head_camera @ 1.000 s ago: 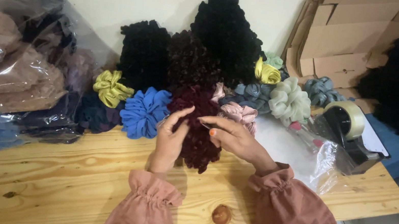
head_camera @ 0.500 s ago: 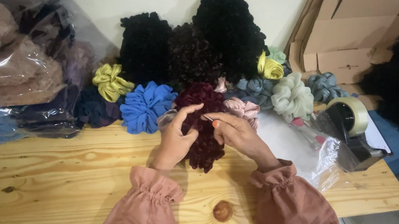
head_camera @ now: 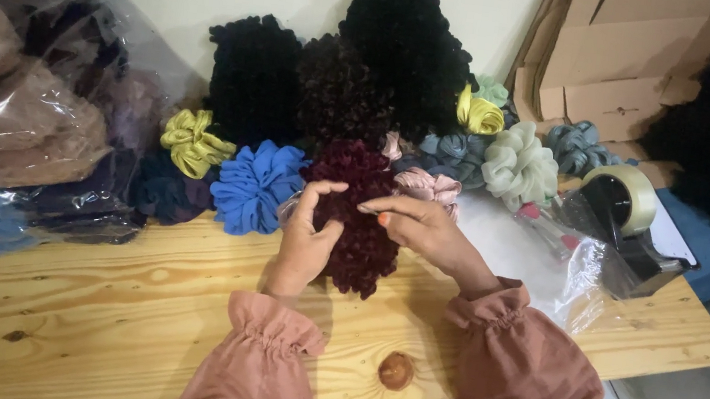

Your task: A person is sitting at a wooden table, using a small metal tool to finish the assembly of various colored fabric scrunchies by tucking in edges.

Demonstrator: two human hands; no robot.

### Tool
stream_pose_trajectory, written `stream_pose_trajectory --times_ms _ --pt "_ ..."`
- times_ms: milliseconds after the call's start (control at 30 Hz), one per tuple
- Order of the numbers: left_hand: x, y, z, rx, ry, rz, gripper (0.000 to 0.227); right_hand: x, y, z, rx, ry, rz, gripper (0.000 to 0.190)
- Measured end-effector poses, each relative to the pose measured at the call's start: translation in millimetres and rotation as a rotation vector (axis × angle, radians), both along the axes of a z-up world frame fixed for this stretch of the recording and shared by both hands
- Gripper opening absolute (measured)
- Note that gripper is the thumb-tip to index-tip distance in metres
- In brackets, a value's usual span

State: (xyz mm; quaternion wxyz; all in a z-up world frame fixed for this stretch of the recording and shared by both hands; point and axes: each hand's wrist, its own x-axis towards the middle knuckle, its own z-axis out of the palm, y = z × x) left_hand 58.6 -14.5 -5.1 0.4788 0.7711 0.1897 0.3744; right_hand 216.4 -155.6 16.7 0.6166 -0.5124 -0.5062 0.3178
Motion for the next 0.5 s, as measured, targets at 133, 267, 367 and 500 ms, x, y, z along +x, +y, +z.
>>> stream_pose_trajectory --times_ms 133,267,367,500 --pt "4 6 -18 -0.113 0.001 -0.066 0.024 -3 -1 2 0.0 0.037 0.022 0.033" --pt "17 24 -56 -0.04 0.052 0.043 0.039 -3 4 -2 0.002 0.061 0.005 0.031" --pt "13 17 -38 0.051 -0.002 0.03 0.017 -2 3 -3 -0.002 0.063 0.0 0.03" --pt "6 3 -1 0.093 -0.02 0.132 0.02 -4 -1 9 -0.004 0.005 0.014 0.03"
